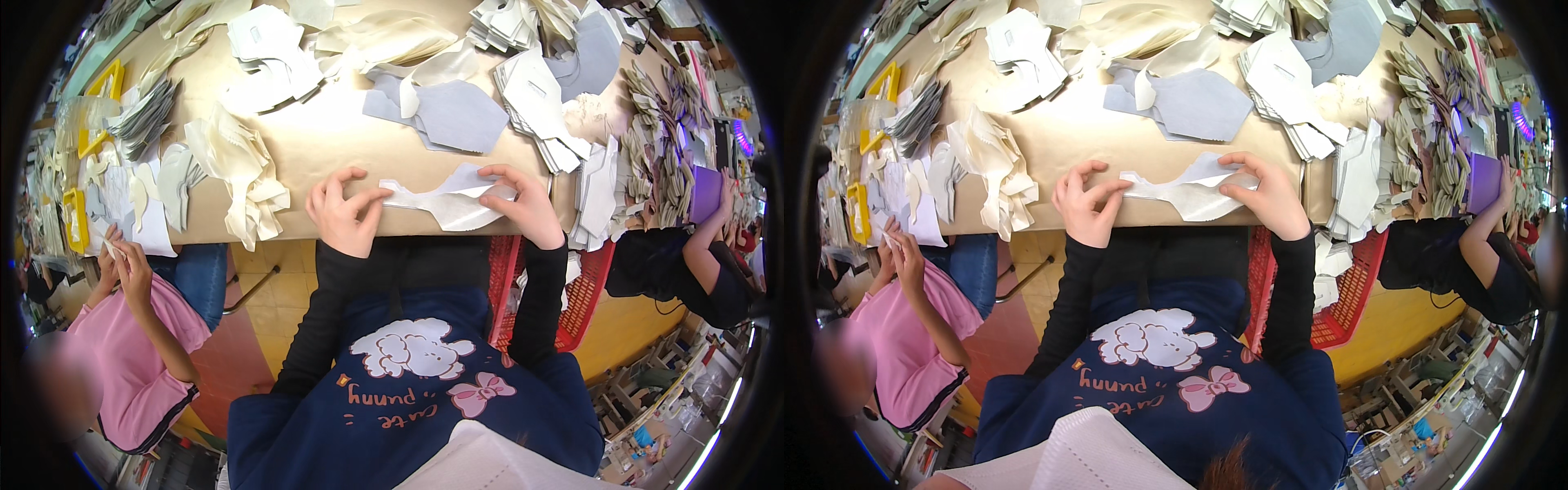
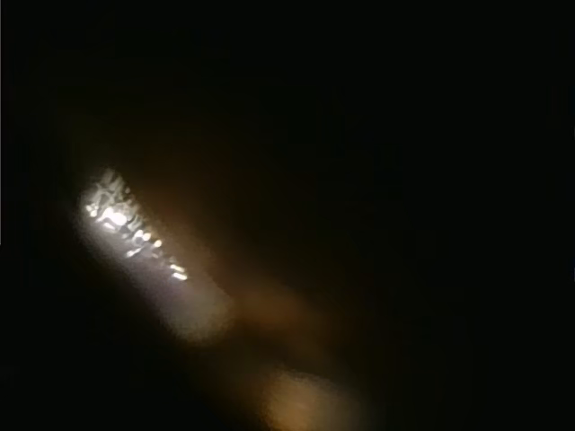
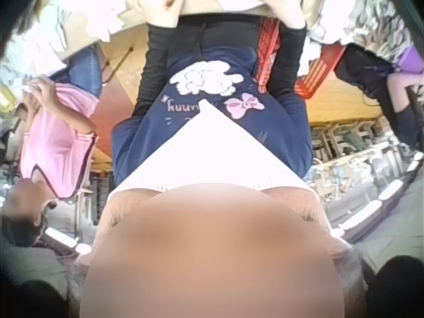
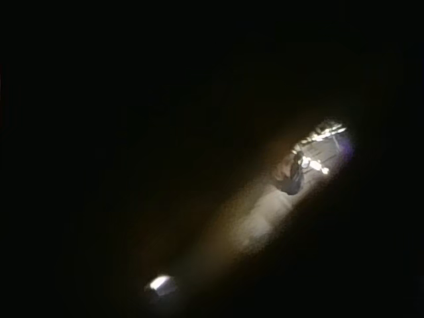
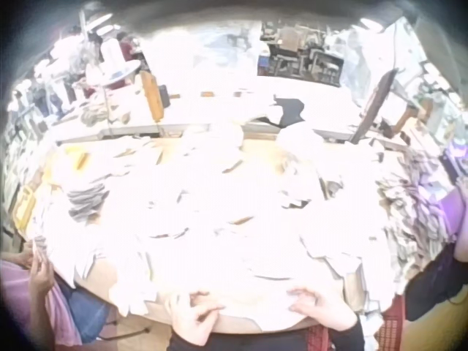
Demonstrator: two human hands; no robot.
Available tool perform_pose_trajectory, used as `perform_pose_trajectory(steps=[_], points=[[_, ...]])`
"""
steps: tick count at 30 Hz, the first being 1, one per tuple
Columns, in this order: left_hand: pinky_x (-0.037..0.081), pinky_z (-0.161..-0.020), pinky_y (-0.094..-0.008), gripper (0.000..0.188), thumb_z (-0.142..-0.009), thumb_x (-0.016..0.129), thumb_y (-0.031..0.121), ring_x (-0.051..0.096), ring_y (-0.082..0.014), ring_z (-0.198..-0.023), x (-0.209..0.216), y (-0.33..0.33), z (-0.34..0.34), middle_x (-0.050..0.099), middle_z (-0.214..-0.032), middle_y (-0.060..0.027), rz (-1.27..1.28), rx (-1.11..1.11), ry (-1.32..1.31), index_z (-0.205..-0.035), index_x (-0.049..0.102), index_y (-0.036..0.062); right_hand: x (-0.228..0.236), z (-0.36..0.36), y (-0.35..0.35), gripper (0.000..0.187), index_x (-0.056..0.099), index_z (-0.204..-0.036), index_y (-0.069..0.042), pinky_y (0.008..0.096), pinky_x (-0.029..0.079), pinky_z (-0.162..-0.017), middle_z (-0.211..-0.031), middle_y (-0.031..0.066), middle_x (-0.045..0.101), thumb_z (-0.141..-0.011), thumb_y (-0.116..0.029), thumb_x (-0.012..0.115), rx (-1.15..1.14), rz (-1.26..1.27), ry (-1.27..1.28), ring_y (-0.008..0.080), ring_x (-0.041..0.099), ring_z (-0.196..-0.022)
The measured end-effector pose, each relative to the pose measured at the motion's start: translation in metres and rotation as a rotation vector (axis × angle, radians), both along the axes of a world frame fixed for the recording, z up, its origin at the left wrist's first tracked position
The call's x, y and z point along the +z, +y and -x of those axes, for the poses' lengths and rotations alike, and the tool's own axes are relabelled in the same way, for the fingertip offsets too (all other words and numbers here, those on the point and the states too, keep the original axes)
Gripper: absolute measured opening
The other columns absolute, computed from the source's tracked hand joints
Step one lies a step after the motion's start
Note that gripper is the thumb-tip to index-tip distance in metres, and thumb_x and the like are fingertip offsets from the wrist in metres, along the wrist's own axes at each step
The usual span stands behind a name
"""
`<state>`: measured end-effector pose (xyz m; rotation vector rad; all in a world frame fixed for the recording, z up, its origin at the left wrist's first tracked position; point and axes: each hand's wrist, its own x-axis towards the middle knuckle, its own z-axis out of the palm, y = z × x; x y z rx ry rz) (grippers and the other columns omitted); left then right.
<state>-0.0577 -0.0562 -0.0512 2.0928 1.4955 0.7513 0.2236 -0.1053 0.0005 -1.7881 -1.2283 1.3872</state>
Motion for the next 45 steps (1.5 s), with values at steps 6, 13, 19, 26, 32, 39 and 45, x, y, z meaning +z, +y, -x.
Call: perform_pose_trajectory(steps=[6,13,19,26,32,39,45], points=[[0.042,-0.090,-0.0394,0.026,-0.075,0.068,0.002,0.057,-0.0240,-0.103,-0.012,-0.016,-0.017,0.067,-0.105,0.0024,-0.199,-0.120,-0.008,-0.094,0.078,0.0164,-0.009,-0.004,0.006,0.037,0.063,-0.121,-0.001,0.0224,0.047,-0.080,-0.091,0.0015,0.066,-0.084,-0.003,0.070,-0.006,0.025,0.061,0.0073,0.060,-0.085],[0.037,-0.107,-0.0507,0.045,-0.086,0.067,0.030,0.049,-0.0330,-0.123,-0.004,-0.043,-0.020,0.058,-0.126,-0.0085,-0.181,-0.295,0.262,-0.131,0.064,0.0262,-0.011,-0.006,0.006,0.037,0.062,-0.121,-0.001,0.0224,0.049,-0.076,-0.094,0.0034,0.067,-0.085,-0.002,0.070,-0.012,0.055,0.067,0.0070,0.061,-0.082],[0.023,-0.116,-0.0599,0.056,-0.091,0.057,0.058,0.036,-0.0384,-0.136,0.002,-0.052,-0.021,0.041,-0.143,-0.0139,-0.146,-0.367,0.428,-0.143,0.053,0.0371,-0.005,-0.005,-0.002,0.040,0.062,-0.123,-0.003,0.0210,0.045,-0.070,-0.091,0.0015,0.067,-0.083,-0.002,0.070,-0.045,-0.029,-0.029,0.0052,0.057,-0.077],[0.039,-0.100,-0.0439,0.048,-0.092,0.062,0.045,0.048,-0.0283,-0.125,0.003,-0.057,-0.045,0.054,-0.129,-0.0048,-0.028,-0.332,0.142,-0.136,0.061,0.0280,-0.004,0.002,-0.011,0.047,0.063,-0.126,-0.005,0.0208,0.041,-0.064,-0.081,-0.0024,0.056,-0.081,-0.002,0.072,-0.126,-0.082,-0.223,0.0055,0.046,-0.066],[0.041,-0.084,-0.0355,0.044,-0.090,0.068,0.031,0.050,-0.0200,-0.094,-0.006,-0.051,-0.062,0.056,-0.115,0.0024,-0.238,-0.236,0.273,-0.133,0.064,0.0268,0.006,0.016,-0.024,0.063,0.057,-0.135,-0.005,0.0256,0.045,-0.071,-0.093,0.0054,0.055,-0.075,-0.004,0.077,-0.139,-0.130,-0.234,0.0122,0.048,-0.071],[0.037,-0.077,-0.0383,0.048,-0.091,0.065,0.039,0.047,-0.0221,-0.085,0.000,-0.033,-0.070,0.053,-0.101,-0.0009,-0.130,-0.291,0.241,-0.137,0.061,0.0260,-0.016,0.030,-0.039,0.056,0.058,-0.132,-0.008,0.0335,0.050,-0.081,-0.117,0.0129,0.060,-0.079,-0.001,0.074,-0.263,-0.349,-0.369,0.0263,0.060,-0.097],[0.035,-0.075,-0.0398,0.065,-0.084,0.071,0.045,0.048,-0.0231,-0.086,0.002,-0.026,-0.076,0.051,-0.095,-0.0035,-0.063,-0.346,0.306,-0.144,0.054,0.0263,-0.030,0.071,-0.064,0.040,0.066,-0.120,-0.008,0.0454,0.042,-0.101,-0.126,0.0124,0.061,-0.081,-0.010,0.075,-0.372,-0.554,-0.685,0.0332,0.055,-0.120]])
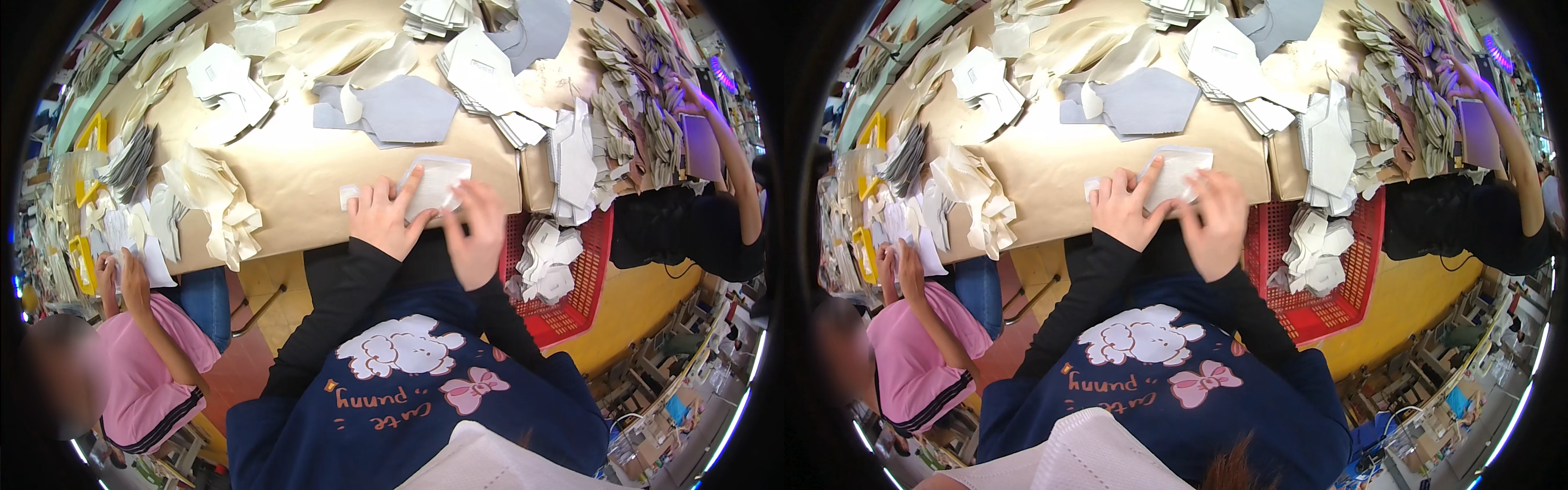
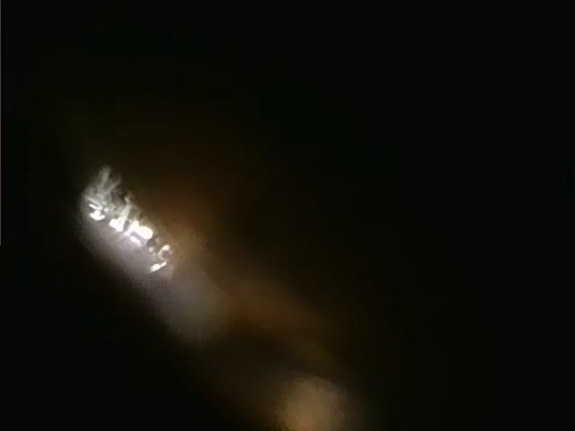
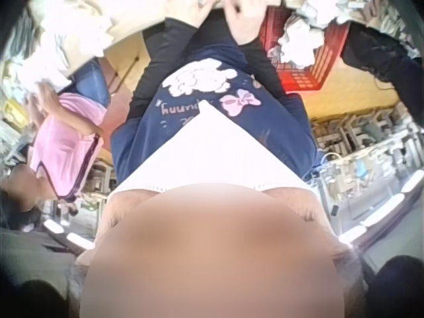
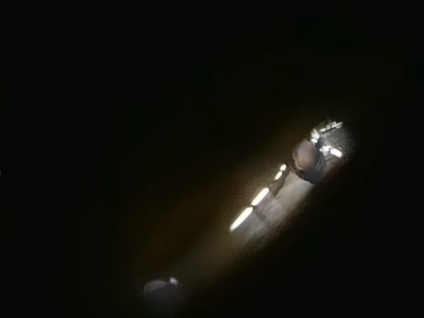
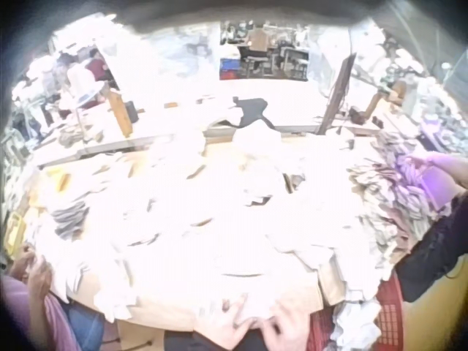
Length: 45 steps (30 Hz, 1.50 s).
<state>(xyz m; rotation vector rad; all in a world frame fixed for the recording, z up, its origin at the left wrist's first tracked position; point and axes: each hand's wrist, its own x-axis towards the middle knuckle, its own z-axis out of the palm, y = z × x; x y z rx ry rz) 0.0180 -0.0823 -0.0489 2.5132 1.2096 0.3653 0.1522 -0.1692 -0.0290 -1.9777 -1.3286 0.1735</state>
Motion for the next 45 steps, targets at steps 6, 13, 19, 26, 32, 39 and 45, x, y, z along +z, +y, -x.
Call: perform_pose_trajectory(steps=[6,13,19,26,32,39,45], points=[[0.035,-0.076,-0.0407,0.078,-0.080,0.074,0.048,0.050,-0.0240,-0.089,0.008,0.008,-0.001,0.049,-0.097,-0.0052,0.057,-0.049,0.127,-0.150,0.047,0.0283,-0.012,0.016,-0.003,0.049,0.047,-0.149,-0.023,0.0664,0.010,-0.115,-0.157,-0.0004,0.041,-0.102,-0.038,0.046,0.177,0.485,-0.257,0.0271,0.034,-0.146],[0.035,-0.075,-0.0392,0.086,-0.077,0.074,0.057,0.049,-0.0231,-0.089,0.007,0.010,-0.006,0.049,-0.098,-0.0052,0.080,-0.026,0.127,-0.151,0.044,0.0268,-0.027,-0.024,0.015,0.042,0.048,-0.147,-0.034,0.0627,0.003,-0.118,-0.155,-0.0129,0.041,-0.106,-0.037,0.040,-0.015,0.407,-0.404,0.0239,0.026,-0.150],[0.034,-0.074,-0.0374,0.073,-0.081,0.073,0.052,0.048,-0.0213,-0.085,-0.005,0.002,-0.001,0.049,-0.092,-0.0026,-0.090,0.022,-0.036,-0.145,0.054,0.0227,-0.023,-0.039,0.011,0.045,0.047,-0.147,-0.013,0.0543,0.012,-0.120,-0.156,0.0066,0.040,-0.105,-0.029,0.043,-0.037,0.226,-0.081,0.0320,0.029,-0.148],[0.040,-0.081,-0.0382,0.047,-0.086,0.072,0.037,0.054,-0.0210,-0.091,-0.020,-0.004,0.000,0.056,-0.098,-0.0019,-0.253,0.017,-0.122,-0.130,0.068,0.0200,-0.027,-0.028,-0.007,0.058,0.049,-0.140,0.004,0.0489,0.022,-0.118,-0.155,0.0215,0.037,-0.093,-0.027,0.064,-0.008,0.220,-0.224,0.0384,0.034,-0.144],[0.044,-0.077,-0.0379,0.040,-0.088,0.070,0.026,0.057,-0.0226,-0.086,-0.025,-0.001,0.002,0.060,-0.099,-0.0039,-0.297,-0.003,-0.228,-0.126,0.069,0.0131,-0.011,-0.015,0.022,0.054,0.055,-0.135,-0.006,0.0434,0.039,-0.106,-0.140,0.0223,0.049,-0.084,-0.014,0.072,0.049,-0.007,0.353,0.0380,0.048,-0.128],[0.046,-0.073,-0.0375,0.028,-0.086,0.069,0.010,0.059,-0.0251,-0.081,-0.029,0.000,0.003,0.061,-0.095,-0.0073,-0.267,0.016,-0.315,-0.114,0.071,0.0072,0.009,-0.024,0.030,0.055,0.061,-0.131,-0.010,0.0380,0.044,-0.095,-0.131,0.0127,0.057,-0.078,-0.012,0.076,0.141,0.158,0.097,0.0321,0.051,-0.106],[0.049,-0.076,-0.0375,0.027,-0.084,0.071,0.007,0.061,-0.0258,-0.086,-0.025,0.000,0.003,0.062,-0.097,-0.0080,-0.219,-0.033,-0.407,-0.112,0.071,0.0063,0.007,-0.040,0.017,0.026,0.070,-0.106,-0.006,0.0389,0.046,-0.085,-0.099,0.0116,0.066,-0.082,-0.014,0.074,0.195,0.257,0.160,0.0320,0.056,-0.095]])
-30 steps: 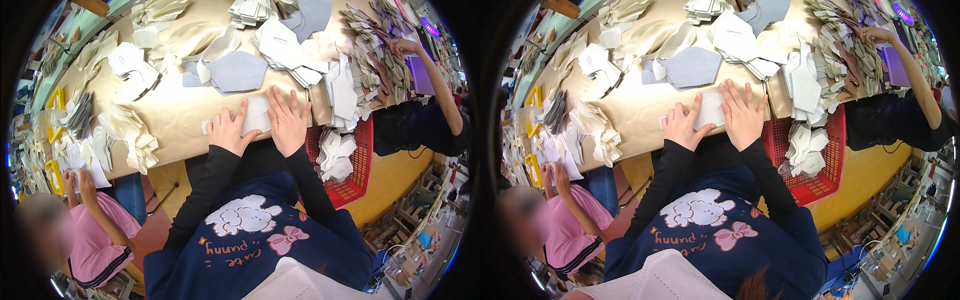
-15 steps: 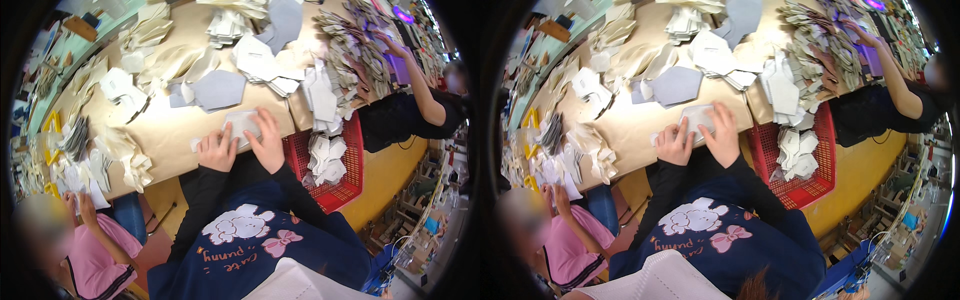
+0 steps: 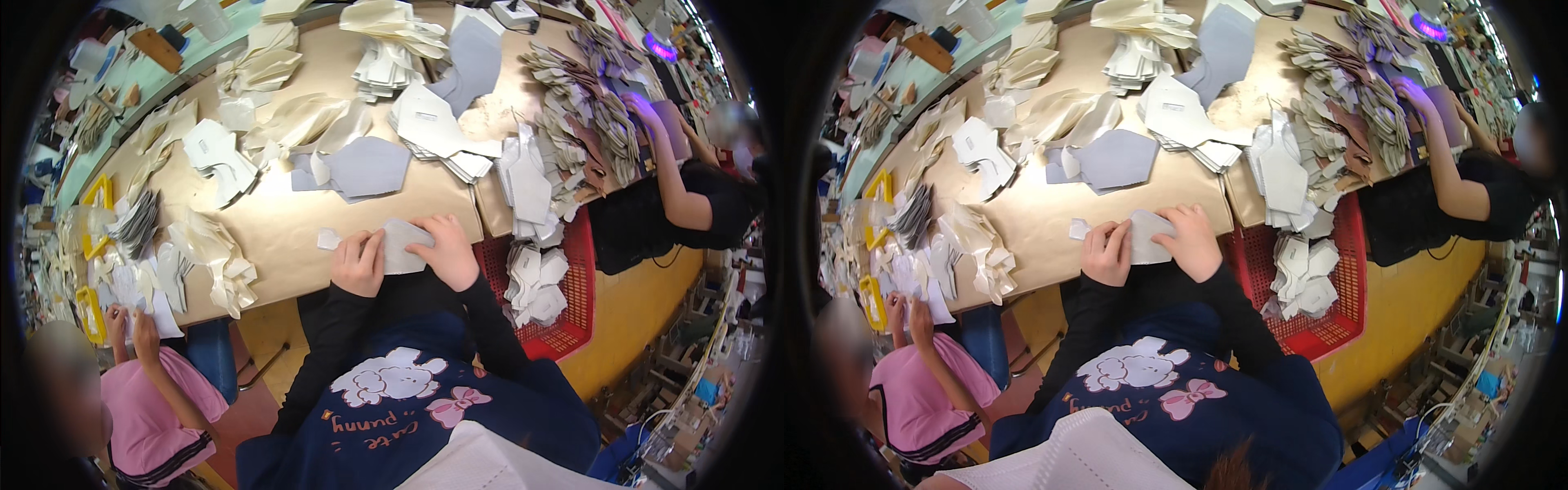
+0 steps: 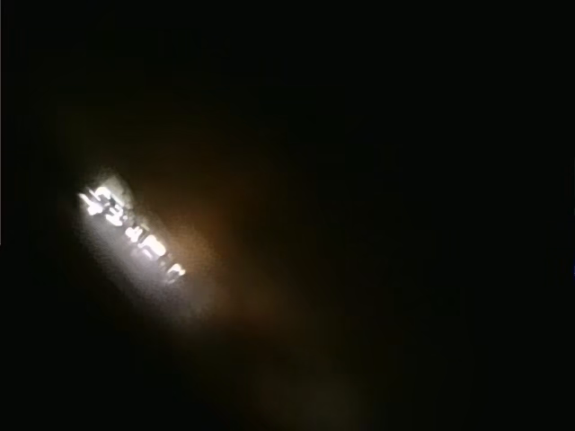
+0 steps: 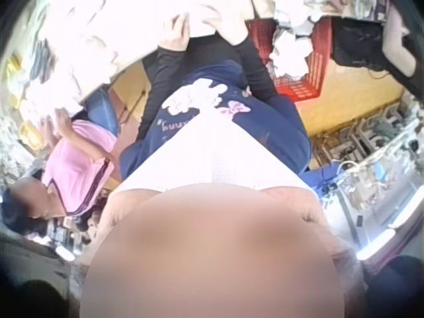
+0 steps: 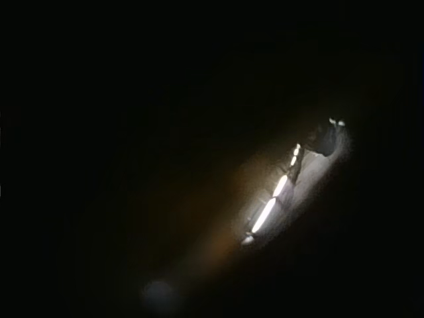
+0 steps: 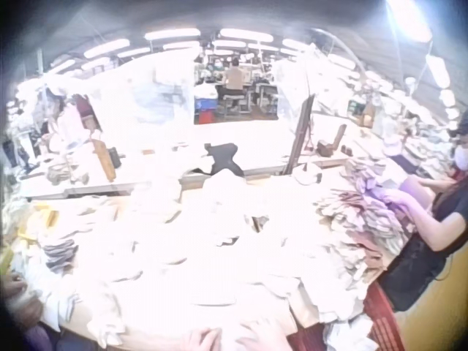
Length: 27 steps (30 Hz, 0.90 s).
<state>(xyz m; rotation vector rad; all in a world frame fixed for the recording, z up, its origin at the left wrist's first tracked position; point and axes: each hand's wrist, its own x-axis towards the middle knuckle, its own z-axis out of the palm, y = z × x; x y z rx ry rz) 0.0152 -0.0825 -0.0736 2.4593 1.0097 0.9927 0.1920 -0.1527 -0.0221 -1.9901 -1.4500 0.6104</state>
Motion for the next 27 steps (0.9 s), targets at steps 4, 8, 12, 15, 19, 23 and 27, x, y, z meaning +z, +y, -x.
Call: perform_pose_trajectory(steps=[4,8,12,15,19,23,27], points=[[0.050,-0.081,-0.0380,0.030,-0.085,0.071,0.007,0.061,-0.0289,-0.093,0.004,0.000,0.003,0.062,-0.104,-0.0107,0.053,0.000,-0.077,-0.115,0.068,0.0050,-0.002,-0.023,-0.022,0.016,0.072,-0.100,-0.001,0.0349,0.048,-0.063,-0.087,0.0140,0.069,-0.092,-0.015,0.068,-0.034,-0.072,0.185,0.0286,0.062,-0.068],[0.049,-0.090,-0.0413,0.037,-0.085,0.070,0.005,0.059,-0.0325,-0.103,0.013,0.007,0.000,0.060,-0.112,-0.0130,0.156,0.012,-0.143,-0.121,0.065,0.0047,-0.001,-0.072,-0.060,0.024,0.068,-0.113,0.004,0.0284,0.045,-0.051,-0.080,0.0025,0.068,-0.100,-0.016,0.061,-0.655,-0.417,0.320,0.0132,0.059,-0.059],[0.043,-0.103,-0.0443,0.047,-0.084,0.069,0.006,0.055,-0.0357,-0.120,0.023,0.041,-0.015,0.058,-0.128,-0.0134,0.122,-0.109,-0.016,-0.130,0.059,0.0063,0.008,-0.136,-0.082,0.033,0.060,-0.130,0.000,0.0301,0.050,-0.068,-0.098,0.0066,0.067,-0.102,-0.017,0.058,-0.784,-0.528,0.288,0.0161,0.062,-0.078],[0.034,-0.114,-0.0478,0.056,-0.086,0.068,0.009,0.047,-0.0336,-0.135,0.023,0.076,-0.031,0.053,-0.143,-0.0133,0.055,-0.097,0.157,-0.139,0.052,0.0088,0.009,-0.146,-0.073,0.036,0.057,-0.134,-0.002,0.0336,0.049,-0.083,-0.115,0.0108,0.064,-0.101,-0.015,0.059,-0.877,-0.544,-0.209,0.0197,0.061,-0.097],[0.049,-0.099,-0.0423,0.041,-0.084,0.064,0.000,0.065,-0.0271,-0.114,0.022,0.092,-0.022,0.069,-0.120,-0.0106,-0.003,-0.164,0.077,-0.124,0.064,0.0076,0.024,-0.109,-0.055,0.032,0.061,-0.128,-0.001,0.0365,0.047,-0.094,-0.126,0.0116,0.060,-0.097,-0.007,0.059,-0.797,-0.591,-0.137,0.0244,0.061,-0.108],[0.055,-0.089,-0.0378,0.031,-0.082,0.062,-0.002,0.072,-0.0266,-0.100,0.029,0.067,0.002,0.074,-0.106,-0.0078,-0.147,-0.168,-0.001,-0.112,0.069,0.0028,0.044,-0.065,-0.017,0.021,0.069,-0.113,0.002,0.0349,0.047,-0.094,-0.120,0.0126,0.063,-0.094,-0.003,0.060,-0.529,-0.541,-0.026,0.0257,0.062,-0.109],[0.053,-0.093,-0.0371,0.034,-0.084,0.065,0.004,0.069,-0.0233,-0.107,0.032,0.004,0.016,0.072,-0.114,-0.0091,-0.089,-0.252,0.029,-0.117,0.068,0.0027,0.057,-0.051,0.036,0.019,0.070,-0.108,0.002,0.0337,0.048,-0.093,-0.112,0.0138,0.067,-0.091,-0.001,0.062,-0.284,-0.483,-0.006,0.0280,0.063,-0.108]])
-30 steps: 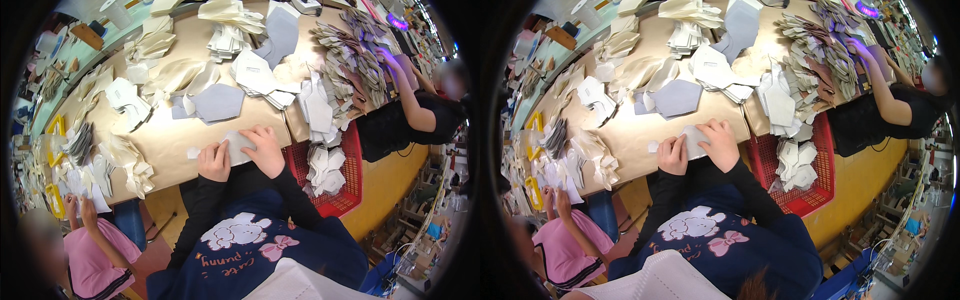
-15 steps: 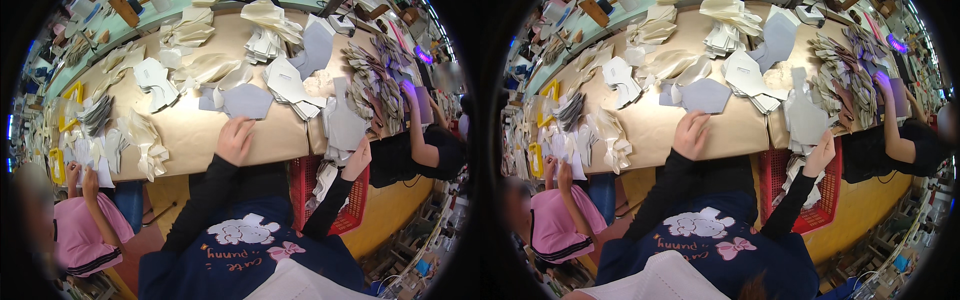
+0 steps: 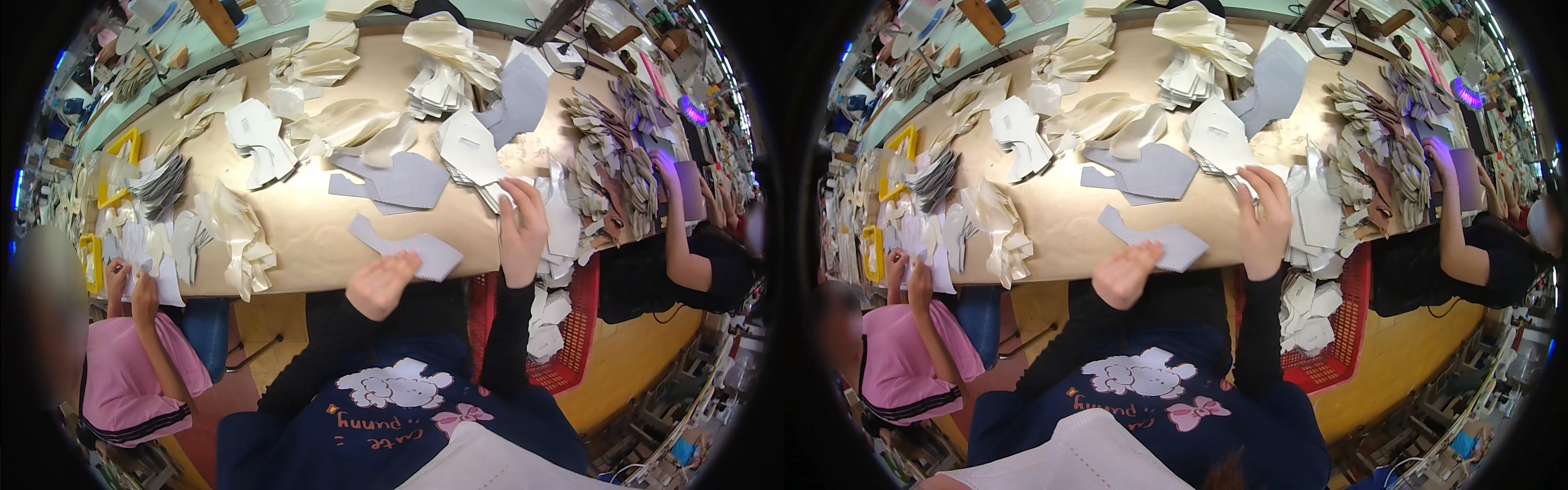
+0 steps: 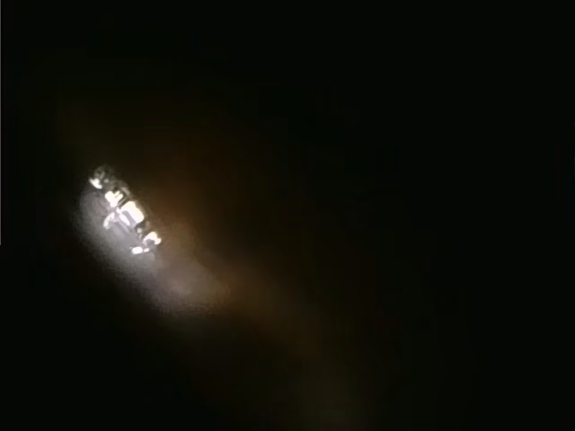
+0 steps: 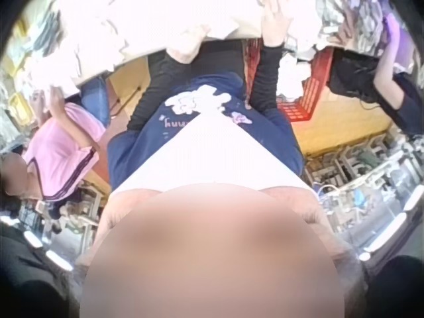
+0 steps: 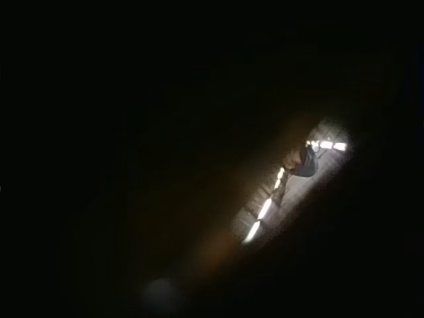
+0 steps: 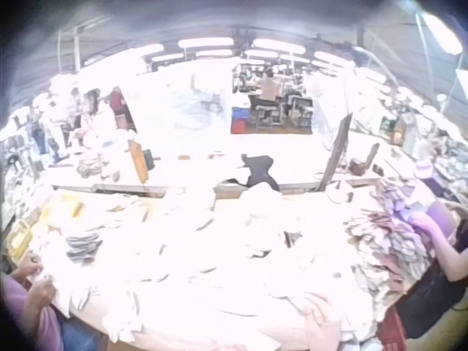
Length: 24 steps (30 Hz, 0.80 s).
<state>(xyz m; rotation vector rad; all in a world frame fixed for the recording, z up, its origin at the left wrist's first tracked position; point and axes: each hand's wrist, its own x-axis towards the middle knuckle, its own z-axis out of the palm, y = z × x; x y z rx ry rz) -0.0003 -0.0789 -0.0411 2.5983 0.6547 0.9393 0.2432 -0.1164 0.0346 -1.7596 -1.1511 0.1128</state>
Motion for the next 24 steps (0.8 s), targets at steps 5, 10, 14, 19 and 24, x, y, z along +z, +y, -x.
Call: perform_pose_trajectory(steps=[5,10,14,19,24], points=[[0.050,-0.097,-0.0387,0.037,-0.083,0.074,0.011,0.062,-0.0272,-0.121,-0.008,-0.033,0.003,0.067,-0.126,-0.0123,0.130,0.000,0.123,-0.118,0.068,0.0035,-0.015,0.024,0.079,0.018,0.071,-0.104,-0.001,0.0400,0.049,-0.088,-0.107,0.0129,0.068,-0.090,-0.011,0.067,0.321,-0.013,-0.110,0.0319,0.063,-0.098],[0.049,-0.094,-0.0404,0.034,-0.084,0.070,0.005,0.061,-0.0329,-0.116,0.002,-0.001,0.013,0.065,-0.126,-0.0118,0.290,0.108,-0.094,-0.117,0.067,0.0049,-0.056,0.047,0.131,0.032,0.070,-0.104,-0.003,0.0407,0.048,-0.087,-0.100,0.0118,0.066,-0.086,-0.030,0.073,0.461,0.300,-0.268,0.0323,0.061,-0.097],[0.047,-0.096,-0.0433,0.029,-0.085,0.064,0.000,0.059,-0.0360,-0.114,0.003,0.091,0.005,0.066,-0.121,-0.0091,0.098,0.299,-0.176,-0.113,0.068,0.0073,-0.075,0.066,0.144,0.030,0.069,-0.094,-0.001,0.0386,0.049,-0.084,-0.099,0.0125,0.063,-0.083,-0.028,0.076,0.418,0.191,-0.277,0.0322,0.061,-0.094],[0.042,-0.103,-0.0398,0.024,-0.092,0.062,0.017,0.056,-0.0247,-0.119,-0.014,0.156,-0.012,0.064,-0.122,-0.0019,0.036,0.320,0.012,-0.114,0.069,0.0120,-0.067,0.043,0.141,0.021,0.067,-0.091,0.002,0.0295,0.045,-0.084,-0.100,0.0090,0.064,-0.085,-0.017,0.073,0.411,0.072,0.201,0.0215,0.062,-0.095],[0.038,-0.107,-0.0403,0.025,-0.092,0.063,0.022,0.054,-0.0209,-0.121,-0.022,0.151,-0.015,0.062,-0.122,0.0007,-0.004,0.391,0.083,-0.116,0.069,0.0148,-0.041,-0.014,0.104,0.011,0.067,-0.088,0.001,0.0246,0.043,-0.087,-0.111,0.0029,0.065,-0.092,-0.008,0.063,0.387,-0.144,0.702,0.0099,0.058,-0.093]])
